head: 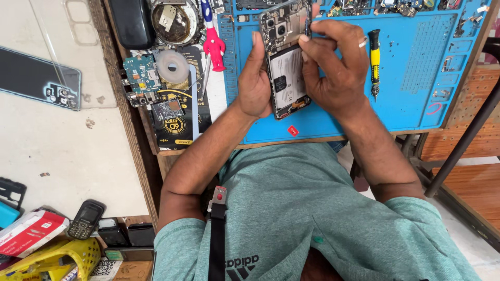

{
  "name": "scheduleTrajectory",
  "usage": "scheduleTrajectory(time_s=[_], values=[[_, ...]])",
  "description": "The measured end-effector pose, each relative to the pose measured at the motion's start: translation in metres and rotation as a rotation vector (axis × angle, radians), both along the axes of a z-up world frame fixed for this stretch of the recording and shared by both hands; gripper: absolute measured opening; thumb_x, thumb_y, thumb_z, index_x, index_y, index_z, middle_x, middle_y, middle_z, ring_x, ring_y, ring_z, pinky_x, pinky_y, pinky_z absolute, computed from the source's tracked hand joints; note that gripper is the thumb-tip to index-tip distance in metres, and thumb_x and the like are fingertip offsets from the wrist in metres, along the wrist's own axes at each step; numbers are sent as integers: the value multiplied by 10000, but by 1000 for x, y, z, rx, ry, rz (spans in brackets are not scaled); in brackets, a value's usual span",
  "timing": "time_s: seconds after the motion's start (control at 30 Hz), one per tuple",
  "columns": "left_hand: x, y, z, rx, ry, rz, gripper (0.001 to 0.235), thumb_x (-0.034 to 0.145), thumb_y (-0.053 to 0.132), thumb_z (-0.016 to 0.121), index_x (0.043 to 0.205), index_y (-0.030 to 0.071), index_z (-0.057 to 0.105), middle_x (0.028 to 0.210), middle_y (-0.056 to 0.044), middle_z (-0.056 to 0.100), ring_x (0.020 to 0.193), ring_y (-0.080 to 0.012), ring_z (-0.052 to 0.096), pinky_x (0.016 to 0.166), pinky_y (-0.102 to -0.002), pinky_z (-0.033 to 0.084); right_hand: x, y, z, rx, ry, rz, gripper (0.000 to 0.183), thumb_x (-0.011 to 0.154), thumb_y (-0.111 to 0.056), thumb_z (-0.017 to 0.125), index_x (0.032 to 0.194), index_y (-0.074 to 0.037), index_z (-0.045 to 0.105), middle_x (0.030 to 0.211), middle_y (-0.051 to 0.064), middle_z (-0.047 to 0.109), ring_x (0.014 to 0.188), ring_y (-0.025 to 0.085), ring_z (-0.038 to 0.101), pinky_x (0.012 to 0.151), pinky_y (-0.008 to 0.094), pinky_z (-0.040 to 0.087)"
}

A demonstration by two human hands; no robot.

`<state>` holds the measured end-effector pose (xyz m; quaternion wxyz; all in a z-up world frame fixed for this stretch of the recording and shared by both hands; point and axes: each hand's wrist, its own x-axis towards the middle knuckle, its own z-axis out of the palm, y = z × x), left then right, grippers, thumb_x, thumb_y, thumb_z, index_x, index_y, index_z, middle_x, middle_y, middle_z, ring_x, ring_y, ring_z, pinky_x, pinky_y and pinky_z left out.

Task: The person disassembles a smartphone using a screwdriver and a prying tool, removes the back cover, and manipulates internal components including the battery and camera module. The person then reassembles the phone by reconnecting cables and replacing the back cover.

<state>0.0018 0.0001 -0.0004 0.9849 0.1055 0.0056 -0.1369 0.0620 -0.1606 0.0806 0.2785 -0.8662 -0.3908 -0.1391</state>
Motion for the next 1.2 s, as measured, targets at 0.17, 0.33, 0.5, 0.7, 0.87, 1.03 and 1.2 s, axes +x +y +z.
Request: scheduleTrajectory(time_s=[0.17,0.33,0.5,0.7,0.87,1.03,1.2], values=[[0,-6,-3,-26,25,48,618,1191,534,280,1467,41,532,1364,-126,645,1261,-225,627,1102,-371,524,2,6,15,7,-77,-29,189,947,-68,854,1113,-72,763,1273,103,615,1108,295,611,902,429,509],[-5,-11,-8,-44,46,66,614,1215,527,281,1445,25,550,1358,-120,646,1278,-206,617,1147,-358,492,2,12,20,127,255,43,130,1012,-148,829,1115,-118,755,1332,138,548,1164,333,543,813,320,507],[-5,-6,-2,-52,8,18,630,1196,551,272,1476,48,526,1381,-112,623,1295,-199,603,1147,-376,491,6,14,26,20,135,80,156,1013,-205,865,1118,-126,778,1325,116,547,1132,300,524,833,336,489],[-4,-3,1,55,-66,-66,688,1164,615,254,1503,72,504,1383,-114,611,1318,-200,589,1151,-406,507,12,11,31,-39,61,130,180,1007,-227,919,1101,-130,800,1256,56,557,1037,227,516,841,364,483],[-3,-4,-4,95,-87,-142,720,1155,644,266,1487,45,487,1368,-128,615,1288,-202,596,1122,-404,512,19,10,41,21,346,144,205,873,-98,948,972,-49,774,1068,82,573,867,217,507,714,365,454],[-3,-8,-8,103,-82,-181,707,1129,632,279,1556,94,443,1362,-108,609,1272,-191,595,1098,-390,519,29,0,44,63,500,233,244,927,-71,938,993,-27,707,1054,83,496,955,212,509,783,333,460],[-2,-9,-12,124,-103,-171,698,1152,635,279,1501,64,475,1325,-111,625,1253,-182,601,1073,-375,522,24,-6,35,57,508,218,193,984,-46,885,1047,-25,704,1087,53,501,948,153,513,812,260,497]])
